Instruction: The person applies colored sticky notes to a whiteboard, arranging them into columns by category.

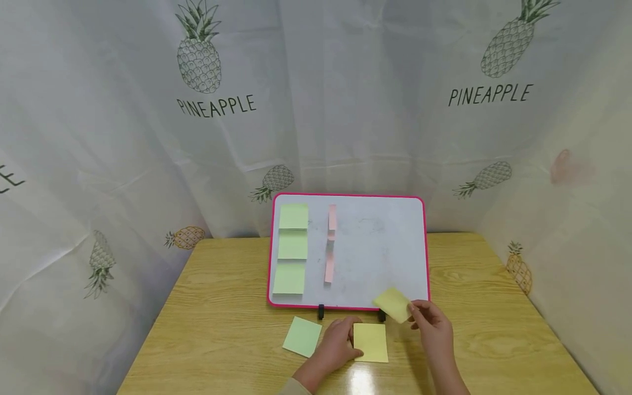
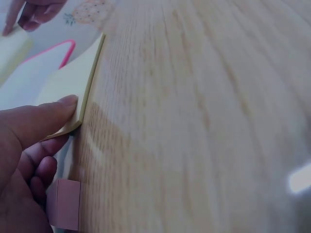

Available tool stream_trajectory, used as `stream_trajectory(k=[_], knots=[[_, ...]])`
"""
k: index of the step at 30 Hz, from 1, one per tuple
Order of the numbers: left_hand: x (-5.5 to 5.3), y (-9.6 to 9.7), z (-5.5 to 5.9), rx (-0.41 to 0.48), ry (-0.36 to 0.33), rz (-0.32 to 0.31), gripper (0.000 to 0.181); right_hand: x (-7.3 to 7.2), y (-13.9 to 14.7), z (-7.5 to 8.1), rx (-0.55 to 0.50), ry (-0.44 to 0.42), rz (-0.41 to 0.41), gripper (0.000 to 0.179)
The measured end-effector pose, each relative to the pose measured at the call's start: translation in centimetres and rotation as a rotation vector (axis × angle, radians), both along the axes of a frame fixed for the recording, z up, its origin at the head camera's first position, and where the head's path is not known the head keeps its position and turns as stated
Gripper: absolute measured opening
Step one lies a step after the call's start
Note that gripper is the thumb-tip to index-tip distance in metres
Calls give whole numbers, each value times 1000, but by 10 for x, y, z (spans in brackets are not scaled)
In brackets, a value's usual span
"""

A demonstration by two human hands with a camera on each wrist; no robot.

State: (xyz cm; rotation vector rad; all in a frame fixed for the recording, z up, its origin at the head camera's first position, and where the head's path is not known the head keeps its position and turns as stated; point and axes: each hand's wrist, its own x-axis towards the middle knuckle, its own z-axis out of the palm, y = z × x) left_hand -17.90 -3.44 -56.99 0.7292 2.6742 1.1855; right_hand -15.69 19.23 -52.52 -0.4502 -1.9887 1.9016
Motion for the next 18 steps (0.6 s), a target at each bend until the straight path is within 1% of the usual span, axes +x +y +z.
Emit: stream_trajectory(k=[3,6,9,13,18], knots=[[1,0,1,-13,-6,-3,66,0,1,5,39,-6,8,21],[1,1,2,-40,3,-11,66,-2,4,11,67,-1,29,21],[0,2,3,-100,55,-33,66,-6,7,18,102,18,51,19],[0,4,4,-196,131,-59,67,-12,11,31,146,65,74,18],[3,5,3,-301,165,-40,72,-19,15,49,194,130,112,18]])
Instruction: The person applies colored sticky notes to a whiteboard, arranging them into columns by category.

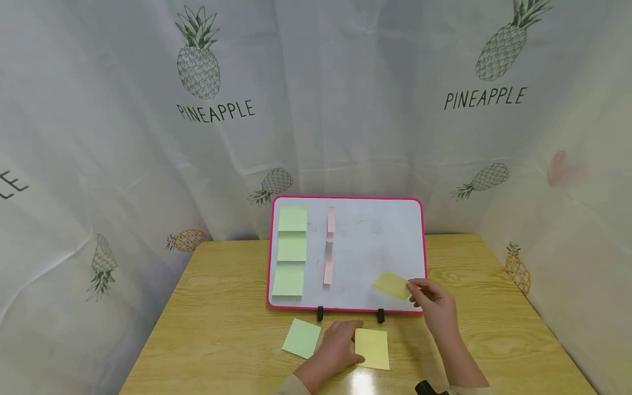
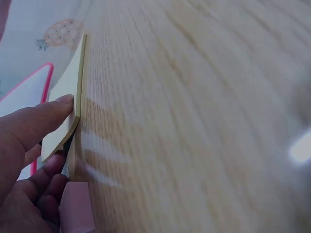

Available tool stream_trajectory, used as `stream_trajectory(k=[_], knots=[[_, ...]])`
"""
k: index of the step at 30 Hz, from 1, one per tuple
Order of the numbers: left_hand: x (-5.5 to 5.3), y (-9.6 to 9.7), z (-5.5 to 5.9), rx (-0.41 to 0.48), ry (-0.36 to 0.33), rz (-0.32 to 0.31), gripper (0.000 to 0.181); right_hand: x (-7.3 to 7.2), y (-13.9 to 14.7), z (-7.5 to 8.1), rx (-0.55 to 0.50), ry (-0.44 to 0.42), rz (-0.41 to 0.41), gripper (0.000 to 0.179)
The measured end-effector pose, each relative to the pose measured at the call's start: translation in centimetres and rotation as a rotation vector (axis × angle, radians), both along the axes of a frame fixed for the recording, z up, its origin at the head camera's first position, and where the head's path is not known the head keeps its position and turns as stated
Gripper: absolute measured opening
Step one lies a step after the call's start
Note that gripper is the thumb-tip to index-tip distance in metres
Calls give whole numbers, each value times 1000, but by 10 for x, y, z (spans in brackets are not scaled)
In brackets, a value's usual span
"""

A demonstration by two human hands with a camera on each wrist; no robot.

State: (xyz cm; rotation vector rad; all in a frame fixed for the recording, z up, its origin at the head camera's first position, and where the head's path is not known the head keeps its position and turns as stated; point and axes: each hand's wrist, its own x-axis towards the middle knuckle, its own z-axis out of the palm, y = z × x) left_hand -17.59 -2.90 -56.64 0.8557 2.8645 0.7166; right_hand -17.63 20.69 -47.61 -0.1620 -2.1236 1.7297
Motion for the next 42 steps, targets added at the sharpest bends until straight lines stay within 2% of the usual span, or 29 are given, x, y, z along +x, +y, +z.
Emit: stream_trajectory(k=[5,9,11,14,18,22,26,33,39,42], knots=[[-1,0,3,-88,99,-12,66,-12,4,16,36,24,34,20],[-8,-1,11,-92,146,-69,55,-23,4,28,35,26,57,24],[-13,-1,21,-95,168,-105,49,-30,3,33,21,27,71,25],[-22,-1,43,-77,225,-154,42,-40,0,36,-4,55,86,24],[-36,-1,75,-23,363,-184,34,-56,-3,37,-27,104,101,23],[-55,-2,101,-15,492,-178,29,-72,-5,35,-42,135,119,23],[-77,-4,120,-28,549,-150,24,-87,-9,32,-66,154,130,24],[-110,-3,139,19,646,-59,15,-109,-17,29,-73,110,82,27],[-134,4,152,21,739,-37,14,-127,-23,26,-91,161,73,27],[-144,9,158,6,742,-25,15,-136,-24,25,-105,180,74,26]])
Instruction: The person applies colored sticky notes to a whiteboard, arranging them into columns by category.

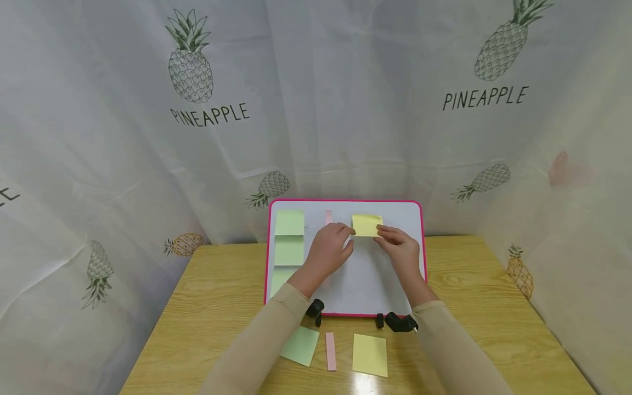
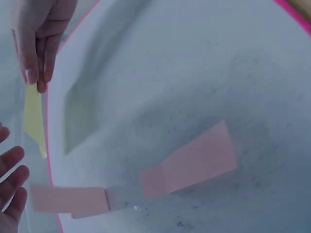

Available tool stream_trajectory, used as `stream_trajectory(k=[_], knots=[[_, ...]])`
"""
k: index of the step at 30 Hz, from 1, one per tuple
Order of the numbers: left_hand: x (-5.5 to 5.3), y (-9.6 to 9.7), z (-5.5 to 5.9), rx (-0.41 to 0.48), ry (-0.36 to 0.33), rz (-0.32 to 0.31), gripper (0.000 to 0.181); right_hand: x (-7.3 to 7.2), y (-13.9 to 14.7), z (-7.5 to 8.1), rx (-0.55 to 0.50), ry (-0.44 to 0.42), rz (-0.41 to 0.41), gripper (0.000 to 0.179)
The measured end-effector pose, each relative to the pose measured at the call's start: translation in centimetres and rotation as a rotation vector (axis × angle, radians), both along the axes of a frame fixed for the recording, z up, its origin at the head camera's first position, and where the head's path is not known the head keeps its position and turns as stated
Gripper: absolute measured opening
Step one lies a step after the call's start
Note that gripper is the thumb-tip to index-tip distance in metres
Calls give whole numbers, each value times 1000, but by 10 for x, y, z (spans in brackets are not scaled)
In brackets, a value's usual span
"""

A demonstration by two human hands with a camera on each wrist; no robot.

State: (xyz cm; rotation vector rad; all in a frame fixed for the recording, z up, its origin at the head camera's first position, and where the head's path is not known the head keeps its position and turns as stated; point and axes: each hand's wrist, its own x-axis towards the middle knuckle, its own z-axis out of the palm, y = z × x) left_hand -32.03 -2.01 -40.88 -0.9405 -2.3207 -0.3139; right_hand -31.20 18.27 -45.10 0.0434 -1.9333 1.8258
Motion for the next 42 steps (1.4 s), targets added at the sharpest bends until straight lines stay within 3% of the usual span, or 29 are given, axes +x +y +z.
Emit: stream_trajectory(k=[7,15,23,29,35,42], knots=[[-20,8,-2,-117,-90,71,28,-12,-6,-4,-28,-9,-7,24],[-36,15,-9,-168,-66,83,29,-22,-7,-7,-40,8,11,22],[-43,19,-6,-240,-187,151,38,-22,-8,-8,5,-2,13,21],[-45,22,-6,-290,-229,210,42,-21,-6,-8,47,-72,47,24],[-46,24,-8,-314,-207,252,46,-21,-2,-7,204,-74,53,23],[-46,23,-12,-294,-178,255,48,-25,4,-1,566,142,46,27]])
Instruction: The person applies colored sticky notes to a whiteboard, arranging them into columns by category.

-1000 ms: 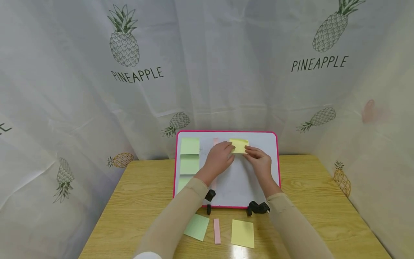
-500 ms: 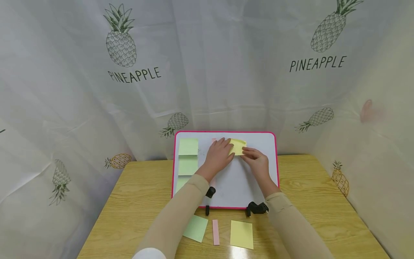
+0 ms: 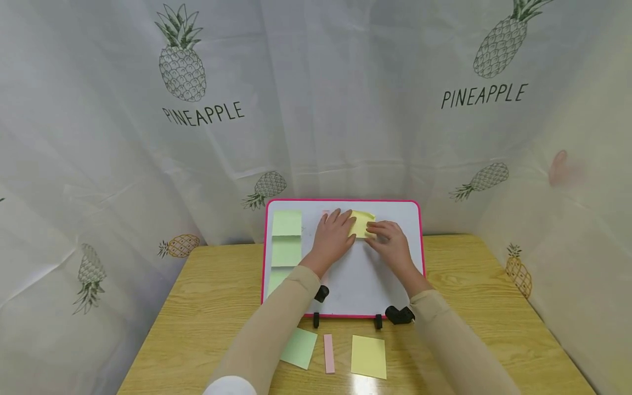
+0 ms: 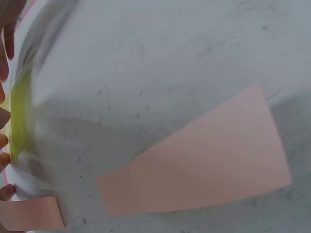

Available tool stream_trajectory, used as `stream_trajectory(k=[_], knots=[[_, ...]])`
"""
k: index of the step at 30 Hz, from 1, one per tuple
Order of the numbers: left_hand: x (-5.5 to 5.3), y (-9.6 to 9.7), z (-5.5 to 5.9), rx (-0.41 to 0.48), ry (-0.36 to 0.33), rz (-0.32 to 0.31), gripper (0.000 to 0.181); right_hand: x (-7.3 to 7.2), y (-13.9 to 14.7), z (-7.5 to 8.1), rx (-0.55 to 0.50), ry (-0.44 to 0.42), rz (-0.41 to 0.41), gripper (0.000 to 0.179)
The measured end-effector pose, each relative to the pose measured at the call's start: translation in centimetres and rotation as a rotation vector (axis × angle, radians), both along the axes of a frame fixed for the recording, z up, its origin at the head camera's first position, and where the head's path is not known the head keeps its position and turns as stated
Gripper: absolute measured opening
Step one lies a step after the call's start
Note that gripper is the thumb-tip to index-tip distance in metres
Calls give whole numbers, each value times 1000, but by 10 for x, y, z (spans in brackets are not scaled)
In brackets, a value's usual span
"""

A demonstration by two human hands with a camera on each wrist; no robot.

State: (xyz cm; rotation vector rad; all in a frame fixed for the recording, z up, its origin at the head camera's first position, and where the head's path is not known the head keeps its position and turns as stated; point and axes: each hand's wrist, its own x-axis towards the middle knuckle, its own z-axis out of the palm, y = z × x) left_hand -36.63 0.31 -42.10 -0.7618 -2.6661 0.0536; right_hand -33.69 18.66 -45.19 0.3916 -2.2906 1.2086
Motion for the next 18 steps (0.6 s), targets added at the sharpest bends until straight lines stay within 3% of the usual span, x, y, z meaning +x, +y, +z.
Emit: stream_trajectory(k=[2,6,18], knots=[[-1,-1,-1,-6,14,-1,49,-2,0,4,74,32,38,30],[-1,-2,-1,-10,12,-5,50,-9,0,10,182,14,66,39],[0,-2,1,-37,-49,11,51,-19,0,15,341,-64,101,58]])
